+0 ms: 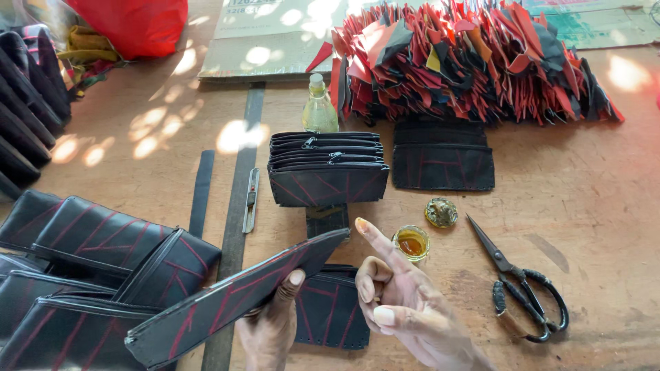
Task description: The person applies a yellow adhesive from a small jar to the edges of black leather wallets with red stitching. They handle each wallet one at a time, spread the glue along the seams, and place the finished wallets into a stack on the table.
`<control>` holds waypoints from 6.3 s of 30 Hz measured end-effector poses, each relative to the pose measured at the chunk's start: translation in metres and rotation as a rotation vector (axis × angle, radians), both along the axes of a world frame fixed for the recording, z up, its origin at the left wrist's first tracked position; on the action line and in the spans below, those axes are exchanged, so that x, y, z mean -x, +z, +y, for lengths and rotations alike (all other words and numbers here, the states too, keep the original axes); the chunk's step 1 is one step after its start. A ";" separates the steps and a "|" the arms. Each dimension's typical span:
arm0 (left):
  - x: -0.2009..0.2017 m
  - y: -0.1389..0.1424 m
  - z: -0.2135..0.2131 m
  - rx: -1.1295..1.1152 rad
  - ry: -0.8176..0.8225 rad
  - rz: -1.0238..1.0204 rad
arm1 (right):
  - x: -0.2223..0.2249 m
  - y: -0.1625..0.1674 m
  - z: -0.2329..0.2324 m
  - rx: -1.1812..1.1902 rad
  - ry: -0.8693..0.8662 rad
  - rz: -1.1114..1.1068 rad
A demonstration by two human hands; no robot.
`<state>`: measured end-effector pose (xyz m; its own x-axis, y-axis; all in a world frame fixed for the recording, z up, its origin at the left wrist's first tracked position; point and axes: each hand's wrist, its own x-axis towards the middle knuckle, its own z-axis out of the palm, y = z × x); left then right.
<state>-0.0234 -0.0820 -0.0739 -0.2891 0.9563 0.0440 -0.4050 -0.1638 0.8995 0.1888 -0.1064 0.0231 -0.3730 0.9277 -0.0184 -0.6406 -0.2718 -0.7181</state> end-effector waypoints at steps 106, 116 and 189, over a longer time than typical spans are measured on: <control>0.015 0.085 0.073 -0.050 -1.426 -0.050 | -0.030 0.019 0.001 -1.167 -0.248 -1.570; 0.019 0.084 0.076 -0.061 -1.419 -0.013 | -0.034 0.007 -0.003 -1.099 -0.160 -1.136; 0.023 0.087 0.096 -0.153 -1.199 0.108 | -0.025 0.021 -0.018 -1.314 -0.317 -1.156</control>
